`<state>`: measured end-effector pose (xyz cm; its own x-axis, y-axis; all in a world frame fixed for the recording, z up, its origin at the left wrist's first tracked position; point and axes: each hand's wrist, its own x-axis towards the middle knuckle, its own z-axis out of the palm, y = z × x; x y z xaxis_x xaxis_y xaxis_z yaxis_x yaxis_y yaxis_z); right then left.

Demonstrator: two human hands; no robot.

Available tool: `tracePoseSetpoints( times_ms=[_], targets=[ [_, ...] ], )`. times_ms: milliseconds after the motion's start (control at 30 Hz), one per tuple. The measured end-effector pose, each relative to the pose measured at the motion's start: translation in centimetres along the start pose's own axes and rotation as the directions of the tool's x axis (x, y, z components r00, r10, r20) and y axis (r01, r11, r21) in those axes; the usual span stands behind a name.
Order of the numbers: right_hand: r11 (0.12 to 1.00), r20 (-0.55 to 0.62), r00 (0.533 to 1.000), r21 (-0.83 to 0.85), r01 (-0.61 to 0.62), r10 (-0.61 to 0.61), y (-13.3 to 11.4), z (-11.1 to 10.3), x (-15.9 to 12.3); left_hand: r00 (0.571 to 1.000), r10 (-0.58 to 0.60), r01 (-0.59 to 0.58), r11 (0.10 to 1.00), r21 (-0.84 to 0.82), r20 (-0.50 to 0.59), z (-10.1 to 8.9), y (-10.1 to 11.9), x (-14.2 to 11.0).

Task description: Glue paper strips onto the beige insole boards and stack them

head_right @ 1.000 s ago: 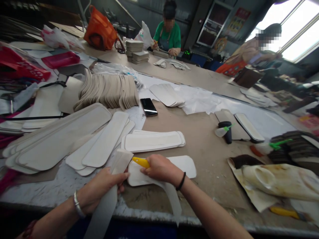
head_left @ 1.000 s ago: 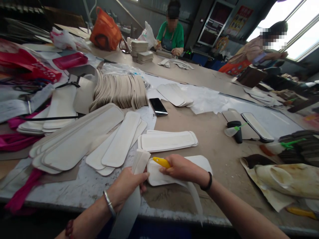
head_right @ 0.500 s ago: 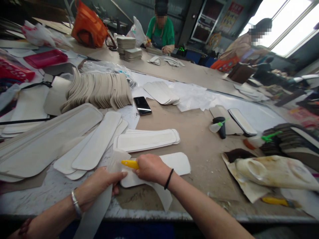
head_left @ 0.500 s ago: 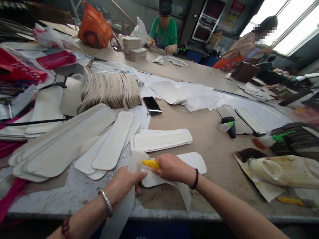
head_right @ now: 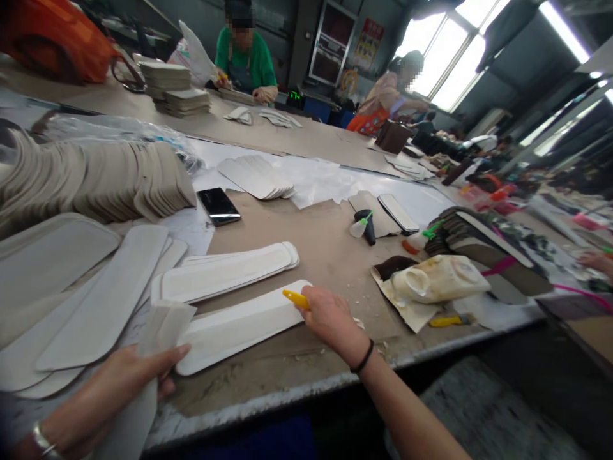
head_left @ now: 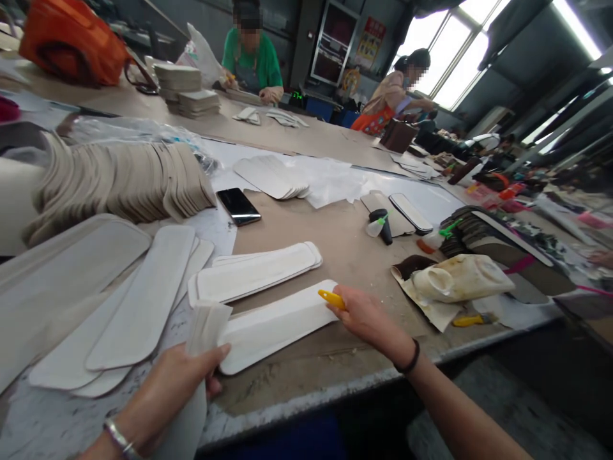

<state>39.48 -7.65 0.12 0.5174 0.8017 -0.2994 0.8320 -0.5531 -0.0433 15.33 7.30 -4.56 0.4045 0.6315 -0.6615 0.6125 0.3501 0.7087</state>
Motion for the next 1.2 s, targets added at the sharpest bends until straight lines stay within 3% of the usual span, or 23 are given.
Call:
tracePoseSetpoints(
  times_ms=[300,667,933,1067,1200],
  targets=[
    [0.987,-0.050,0.998,-0.158,0.037,-0.046,-0.8,0.2,1.3,1.000,-0.011,0.013,0.999,0.052,-0.029,0.3,0.4,-0.1],
    [0.989,0.008,0.998,-0.133,0.057,-0.056,-0.3,0.5,2.4,0.988,-0.152,0.138,0.962,0.235,0.041,-0.8,-0.3,1.6],
    [0.986,-0.024,0.995,-0.143,0.091,-0.095,-0.1,0.7,2.8,0.984,-0.153,0.113,0.927,0.357,0.087,-1.5,-1.6,3.2],
    [0.992,-0.135,0.991,-0.125,-0.022,0.005,1.1,0.8,2.4,0.998,-0.061,0.061,0.933,0.355,-0.011,-0.8,-1.6,2.7],
    [0.990,-0.241,0.960,0.036,-0.137,0.142,2.8,1.5,1.5,0.998,0.014,0.012,0.934,0.356,-0.069,-0.3,-1.7,2.4]
  ],
)
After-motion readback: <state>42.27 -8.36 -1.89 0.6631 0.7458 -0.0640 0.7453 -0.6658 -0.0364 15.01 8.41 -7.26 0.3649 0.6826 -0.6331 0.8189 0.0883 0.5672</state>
